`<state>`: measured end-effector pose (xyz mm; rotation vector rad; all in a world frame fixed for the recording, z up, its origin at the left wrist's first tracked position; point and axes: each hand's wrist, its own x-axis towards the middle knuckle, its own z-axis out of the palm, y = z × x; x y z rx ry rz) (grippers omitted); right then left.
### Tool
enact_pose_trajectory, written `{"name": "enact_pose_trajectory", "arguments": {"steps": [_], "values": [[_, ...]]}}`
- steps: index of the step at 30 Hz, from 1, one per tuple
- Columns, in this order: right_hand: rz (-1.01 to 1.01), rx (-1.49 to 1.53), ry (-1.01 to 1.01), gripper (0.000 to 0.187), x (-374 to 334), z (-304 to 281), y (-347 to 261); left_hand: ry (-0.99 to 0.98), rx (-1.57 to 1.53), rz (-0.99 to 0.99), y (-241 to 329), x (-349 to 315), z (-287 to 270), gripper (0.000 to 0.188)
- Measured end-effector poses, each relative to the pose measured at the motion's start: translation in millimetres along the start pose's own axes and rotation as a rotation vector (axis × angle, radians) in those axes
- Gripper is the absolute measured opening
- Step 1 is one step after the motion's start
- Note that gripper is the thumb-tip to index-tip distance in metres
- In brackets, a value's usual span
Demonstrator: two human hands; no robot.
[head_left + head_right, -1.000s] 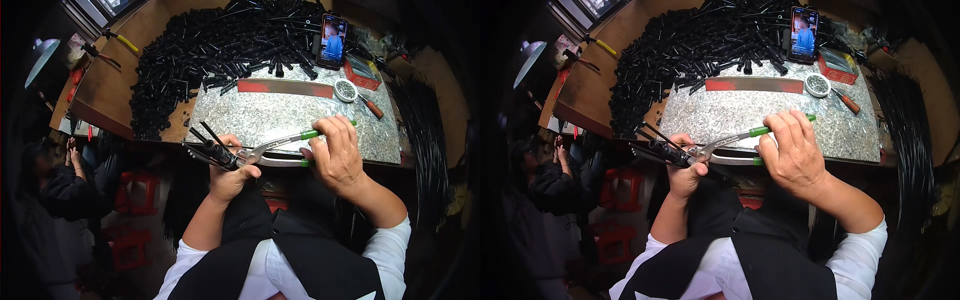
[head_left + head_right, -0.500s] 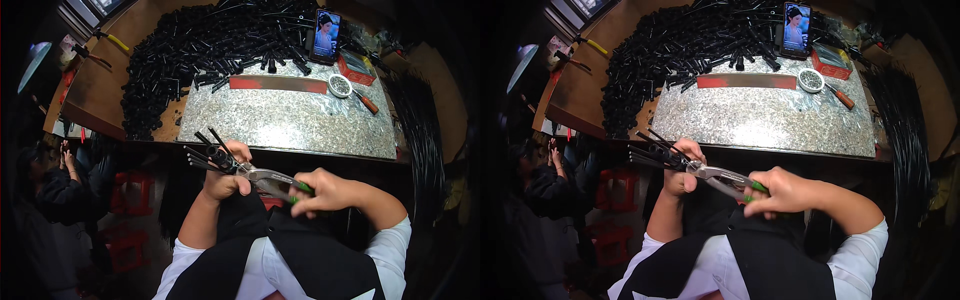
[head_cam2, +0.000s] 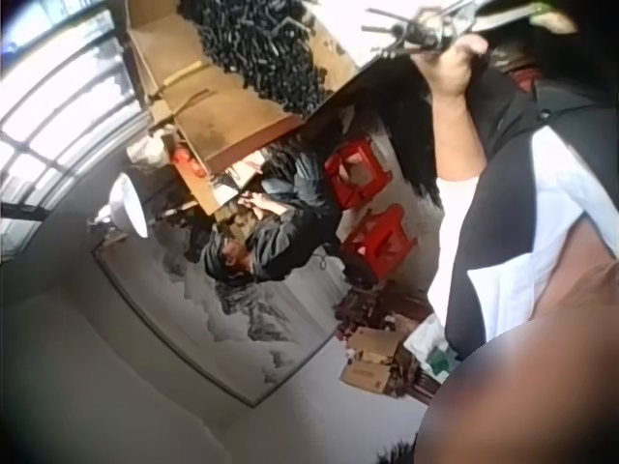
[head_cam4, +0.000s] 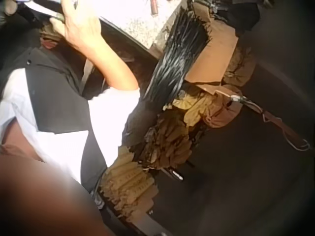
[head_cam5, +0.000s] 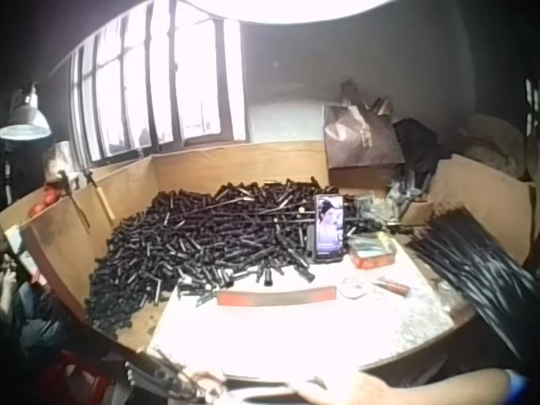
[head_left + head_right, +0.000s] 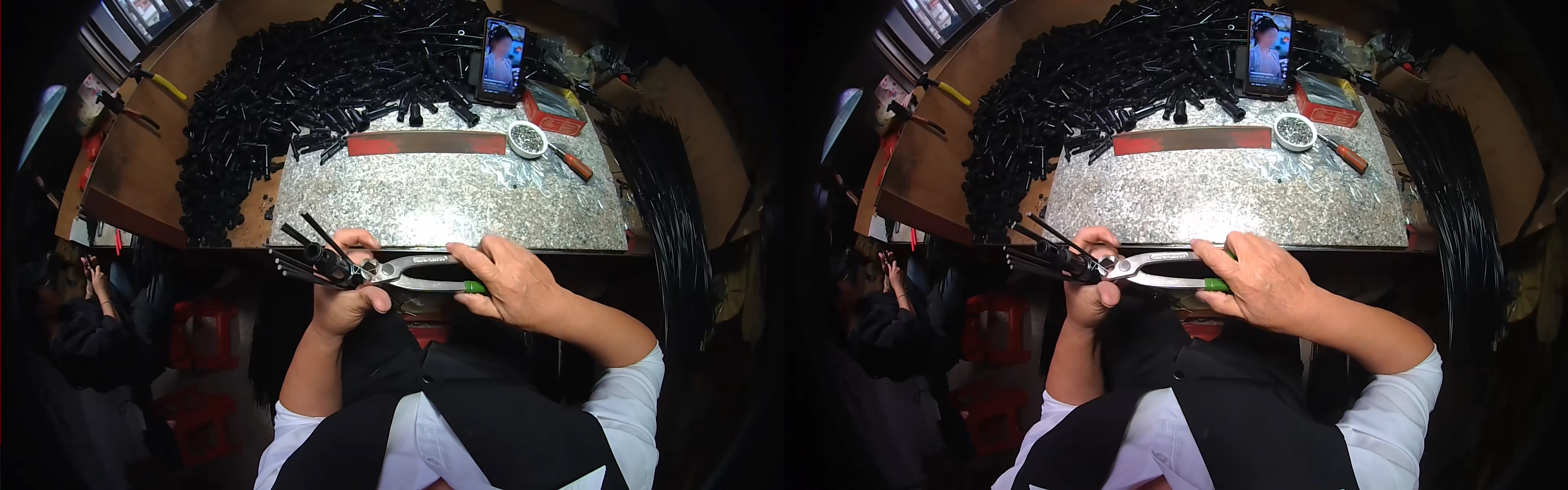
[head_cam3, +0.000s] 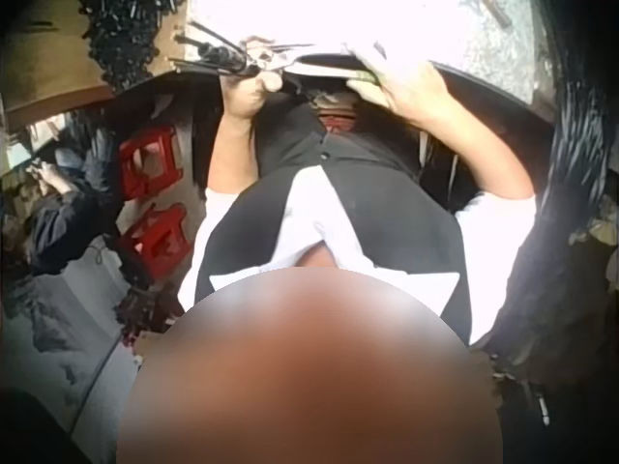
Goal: Assembling metal ribs into a center hub for umbrellas at a workbench.
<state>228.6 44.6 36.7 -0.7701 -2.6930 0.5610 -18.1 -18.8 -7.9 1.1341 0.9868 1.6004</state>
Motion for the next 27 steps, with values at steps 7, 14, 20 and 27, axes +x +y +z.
{"name": "enact_pose_trajectory", "arguments": {"steps": [7, 14, 20, 27], "values": [[0.45, 0.881, -0.996, 0.051, 16.4, -30.8, 15.1, -0.228, 0.329, 0.321, -12.9, 4.8, -12.6, 0.07], [0.046, 0.374, -0.393, 0.032, 16.1, -34.2, 3.0, -0.114, 0.256, 0.038, -6.2, 2.9, -5.1, 0.061], [0.304, 0.456, -0.524, 0.023, 15.9, -16.3, -6.8, 0.049, 0.218, 0.125, 1.1, 3.6, 12.2, 0.068], [0.179, 0.257, -0.3, 0.025, 9.3, -1.3, -0.6, -0.013, 0.148, 0.094, -3.6, 6.6, 1.4, 0.073]]}}
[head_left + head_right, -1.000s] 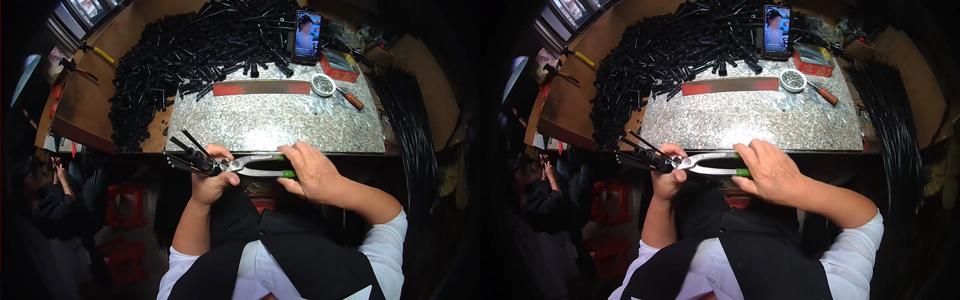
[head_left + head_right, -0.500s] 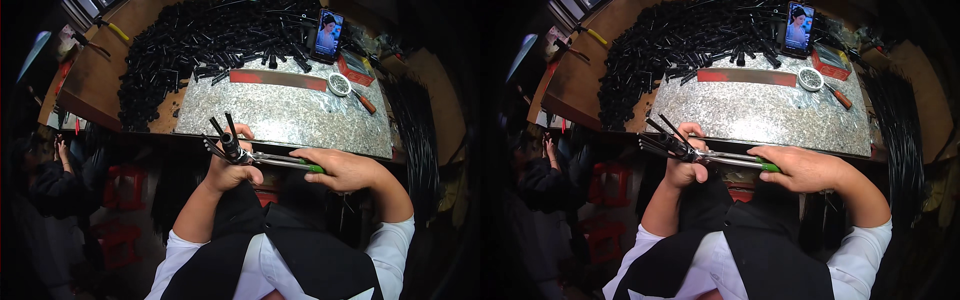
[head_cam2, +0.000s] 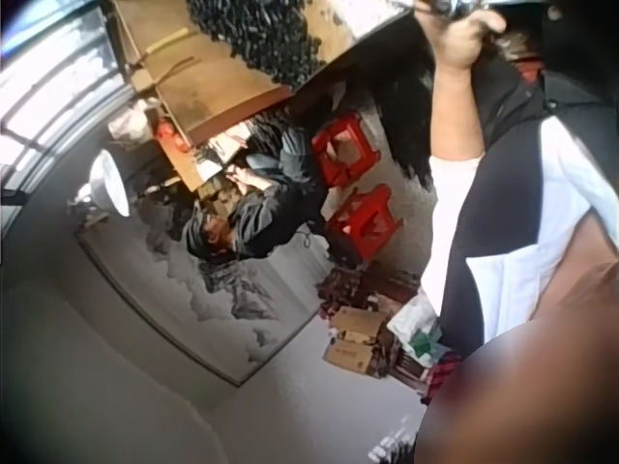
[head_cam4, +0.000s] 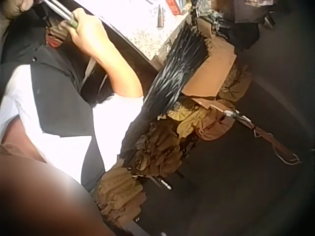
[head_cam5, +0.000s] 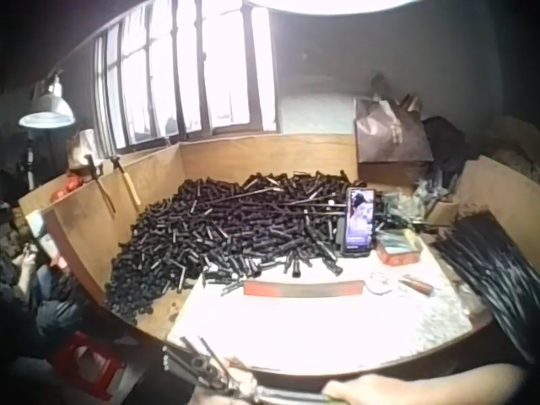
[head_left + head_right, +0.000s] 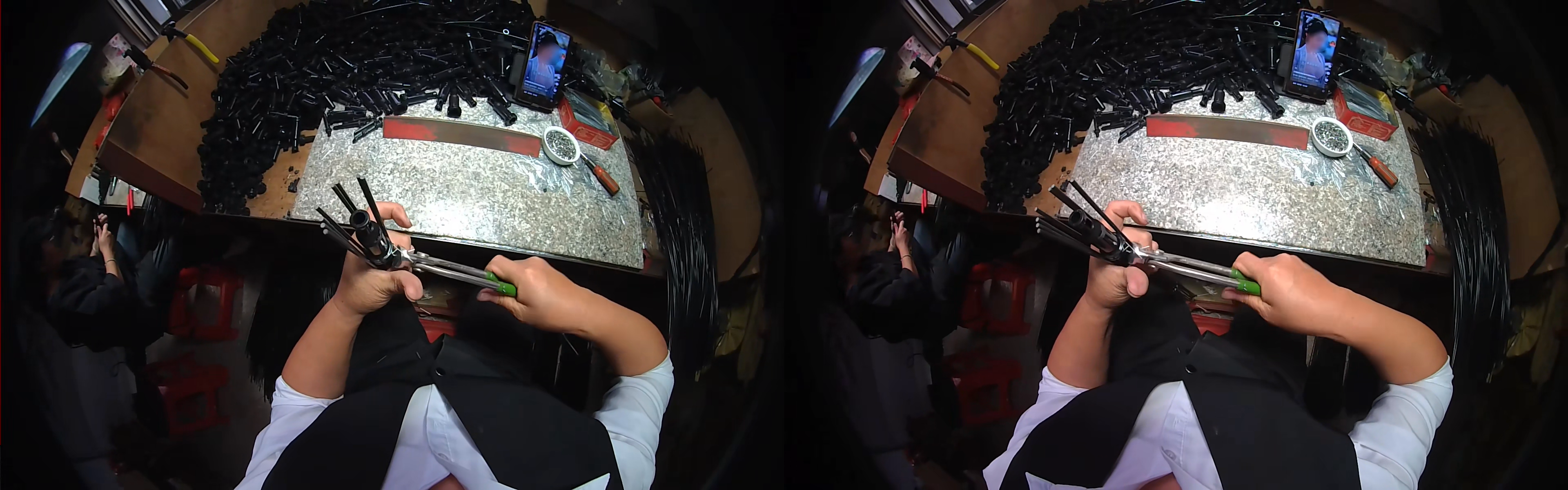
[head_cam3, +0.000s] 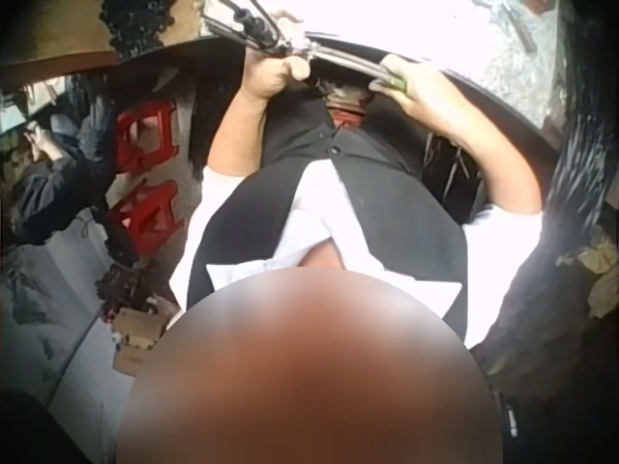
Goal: Assembling metal ribs into a center hub for umbrellas at a workbench.
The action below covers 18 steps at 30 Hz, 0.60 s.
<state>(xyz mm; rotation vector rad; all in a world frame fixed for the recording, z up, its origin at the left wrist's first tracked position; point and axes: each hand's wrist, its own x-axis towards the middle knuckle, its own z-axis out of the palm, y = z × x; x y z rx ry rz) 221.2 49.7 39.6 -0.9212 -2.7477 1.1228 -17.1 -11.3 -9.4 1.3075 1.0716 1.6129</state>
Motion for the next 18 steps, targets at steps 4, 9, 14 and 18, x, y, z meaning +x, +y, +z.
{"name": "enact_pose_trajectory", "arguments": {"steps": [4, 9, 14, 18], "values": [[-0.111, -0.337, 0.199, 0.037, -10.6, -11.5, 4.7, -0.121, -0.106, -0.096, -5.9, 1.8, -9.1, 0.09], [-0.113, -0.546, 0.23, 0.031, -18.9, -24.5, -5.5, -0.208, -0.039, -0.076, -10.2, 3.0, -10.7, 0.093], [-0.121, -0.657, 0.247, 0.02, -22.4, -30.9, -11.9, -0.267, -0.205, -0.195, -2.4, 3.2, -0.9, 0.085], [-0.118, -0.647, 0.201, 0.02, -19.9, -28.7, -10.5, -0.275, -0.285, -0.271, -2.9, 1.5, 3.5, 0.077]]}}
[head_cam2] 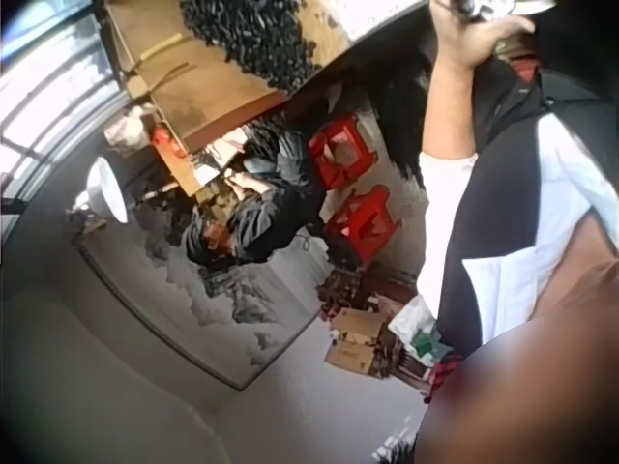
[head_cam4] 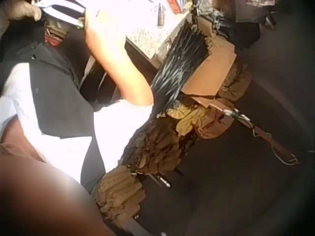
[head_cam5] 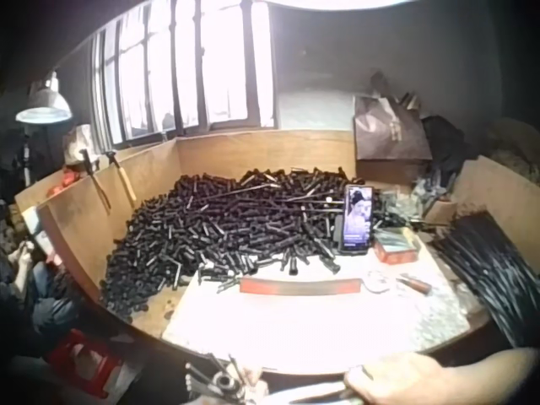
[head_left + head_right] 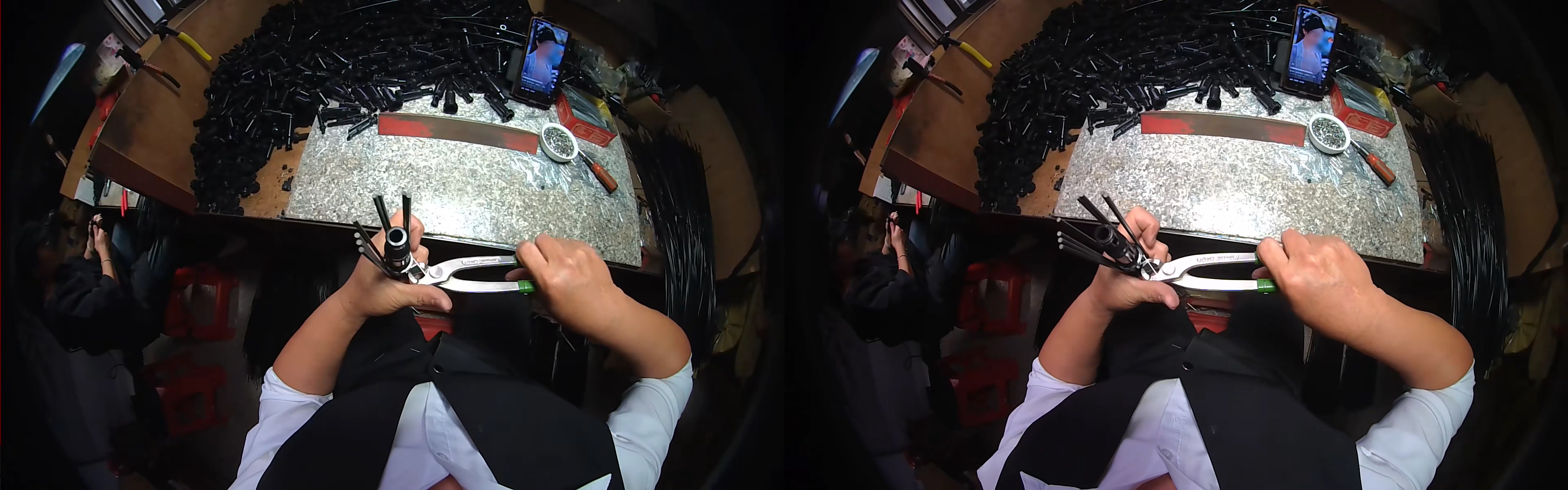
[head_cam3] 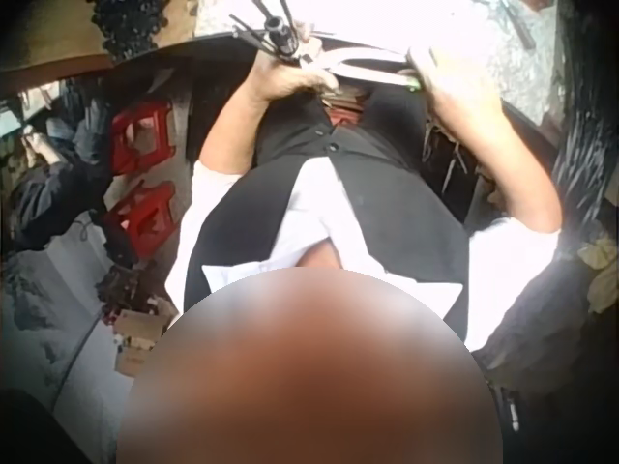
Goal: Assembling metal ribs into a center hub for umbrellas at a workbench.
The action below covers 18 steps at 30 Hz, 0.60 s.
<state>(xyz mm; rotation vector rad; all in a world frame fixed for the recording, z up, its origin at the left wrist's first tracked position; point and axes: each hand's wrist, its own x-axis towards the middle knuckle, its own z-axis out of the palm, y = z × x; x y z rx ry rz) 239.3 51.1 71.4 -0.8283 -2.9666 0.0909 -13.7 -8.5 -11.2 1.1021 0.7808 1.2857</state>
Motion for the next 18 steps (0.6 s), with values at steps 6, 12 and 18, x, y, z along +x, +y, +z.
{"name": "enact_pose_trajectory", "arguments": {"steps": [6, 12, 18], "values": [[0.03, 0.12, -0.054, 0.023, 2.2, 17.0, 0.4, -0.027, 0.031, 0.026, -0.5, 0.2, -3.1, 0.07], [-0.056, 0.311, 0.158, 0.034, 6.7, 21.3, 1.9, 0.103, -0.171, 0.124, 1.9, -1.9, -9.3, 0.077], [-0.036, -0.025, 0.577, 0.045, 19.8, 22.0, 8.9, 0.1, -0.139, 0.05, 16.7, -3.4, -9.7, 0.073]]}}
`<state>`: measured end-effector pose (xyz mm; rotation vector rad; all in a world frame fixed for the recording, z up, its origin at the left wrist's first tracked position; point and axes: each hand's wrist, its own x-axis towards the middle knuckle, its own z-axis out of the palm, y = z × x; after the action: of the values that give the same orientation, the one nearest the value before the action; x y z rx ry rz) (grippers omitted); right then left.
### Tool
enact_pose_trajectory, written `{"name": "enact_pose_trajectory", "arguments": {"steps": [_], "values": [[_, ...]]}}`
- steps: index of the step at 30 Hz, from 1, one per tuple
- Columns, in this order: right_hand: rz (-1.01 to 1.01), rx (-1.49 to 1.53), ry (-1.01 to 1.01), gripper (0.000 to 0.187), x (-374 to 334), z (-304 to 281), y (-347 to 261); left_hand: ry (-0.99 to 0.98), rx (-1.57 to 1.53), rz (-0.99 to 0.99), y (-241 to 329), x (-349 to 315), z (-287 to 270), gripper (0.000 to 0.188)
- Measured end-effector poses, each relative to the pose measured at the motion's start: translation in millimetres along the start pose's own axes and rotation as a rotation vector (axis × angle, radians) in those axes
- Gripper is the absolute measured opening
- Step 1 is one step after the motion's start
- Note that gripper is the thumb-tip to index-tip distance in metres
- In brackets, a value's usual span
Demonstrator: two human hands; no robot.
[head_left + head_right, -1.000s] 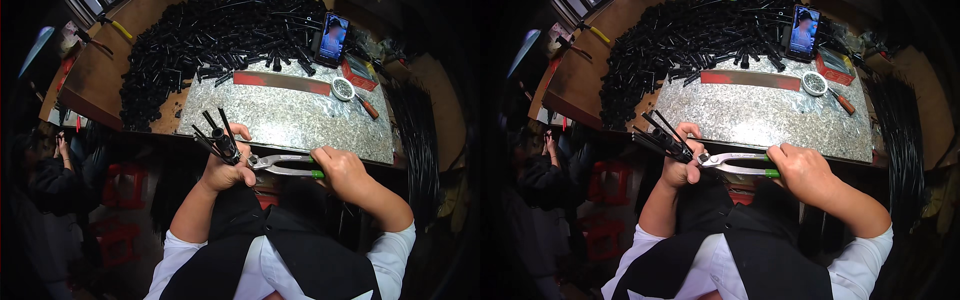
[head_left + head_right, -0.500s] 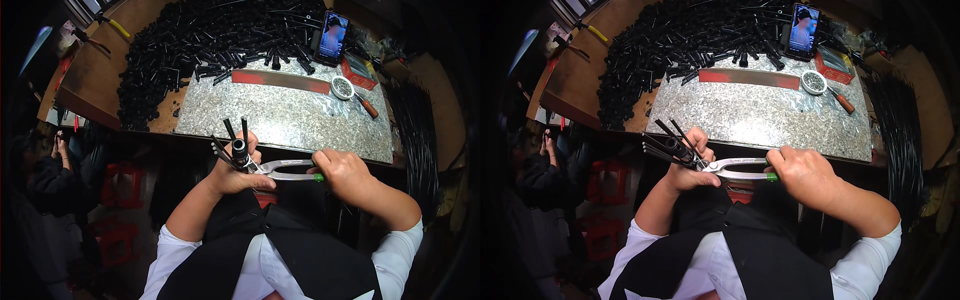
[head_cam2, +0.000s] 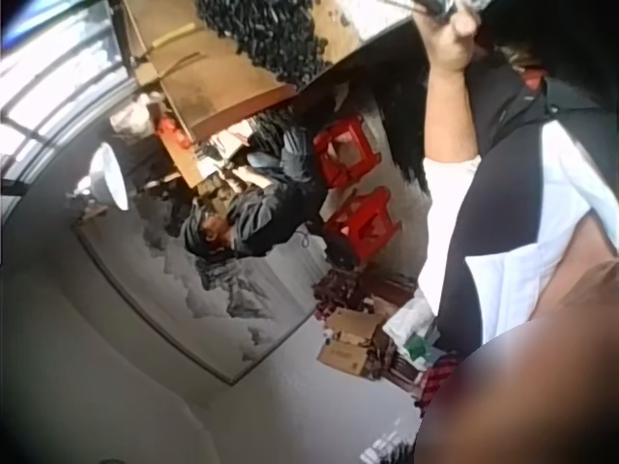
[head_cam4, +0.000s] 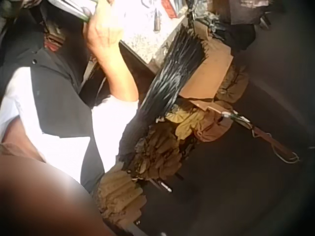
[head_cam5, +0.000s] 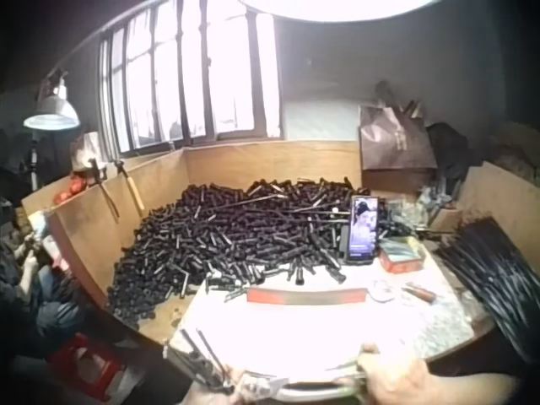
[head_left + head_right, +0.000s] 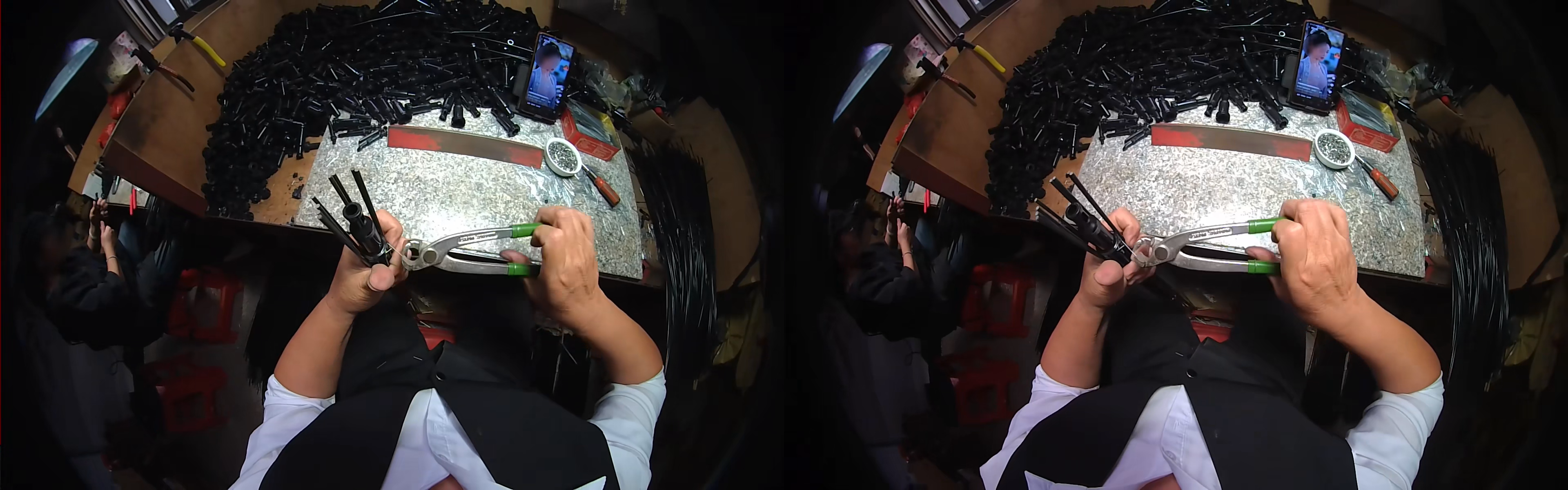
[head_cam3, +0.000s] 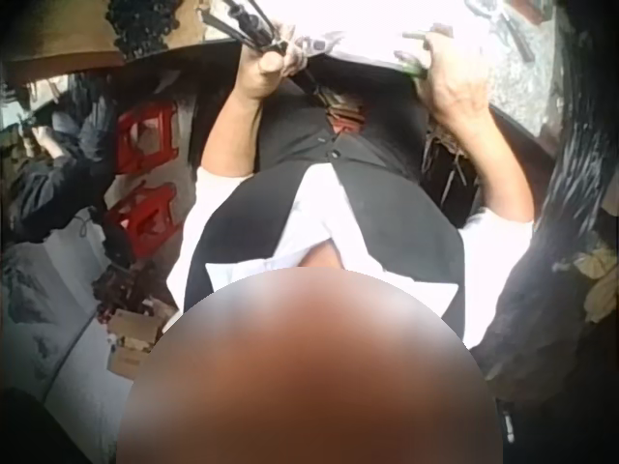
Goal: Assembling metal ribs into a center hub for umbrellas at a workbench.
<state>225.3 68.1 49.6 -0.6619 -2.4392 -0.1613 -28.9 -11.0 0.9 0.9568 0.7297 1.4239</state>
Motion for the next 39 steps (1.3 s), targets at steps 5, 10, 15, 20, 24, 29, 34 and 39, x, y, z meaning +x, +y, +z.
{"name": "enact_pose_trajectory", "arguments": {"steps": [5, 10, 15, 20, 24, 29, 34, 39], "values": [[-0.024, -0.174, 0.135, 0.049, 10.9, -0.8, -5.0, -0.009, 0.034, 0.081, -1.4, 3.7, 7.6, 0.073], [-0.061, -0.262, 0.23, 0.048, 9.2, 2.8, -2.8, -0.014, 0.081, 0.105, -7.9, 6.3, 5.1, 0.068], [-0.13, -0.358, 0.232, 0.042, 9.0, -0.3, -2.1, 0.026, 0.131, 0.155, -13.2, 7.3, 3.9, 0.064], [-0.145, -0.321, 0.236, 0.037, 9.2, 1.4, -1.3, 0.146, 0.108, 0.144, -11.9, 7.0, 13.8, 0.06], [-0.125, -0.28, 0.214, 0.037, 7.5, 6.6, -3.6, 0.255, 0.07, 0.158, -17.1, 4.2, 15.7, 0.052], [-0.009, -0.121, 0.169, 0.038, -5.1, 25.8, -17.8, 0.37, 0.19, 0.283, -23.2, 3.0, 24.3, 0.054], [0.181, 0.162, 0.139, 0.035, -23.5, 50.9, -39.1, 0.47, 0.273, 0.417, -32.7, 1.3, 24.0, 0.052], [0.234, 0.304, 0.095, 0.039, -28.6, 52.7, -47.8, 0.528, 0.274, 0.439, -20.4, -1.8, 42.0, 0.059]]}}
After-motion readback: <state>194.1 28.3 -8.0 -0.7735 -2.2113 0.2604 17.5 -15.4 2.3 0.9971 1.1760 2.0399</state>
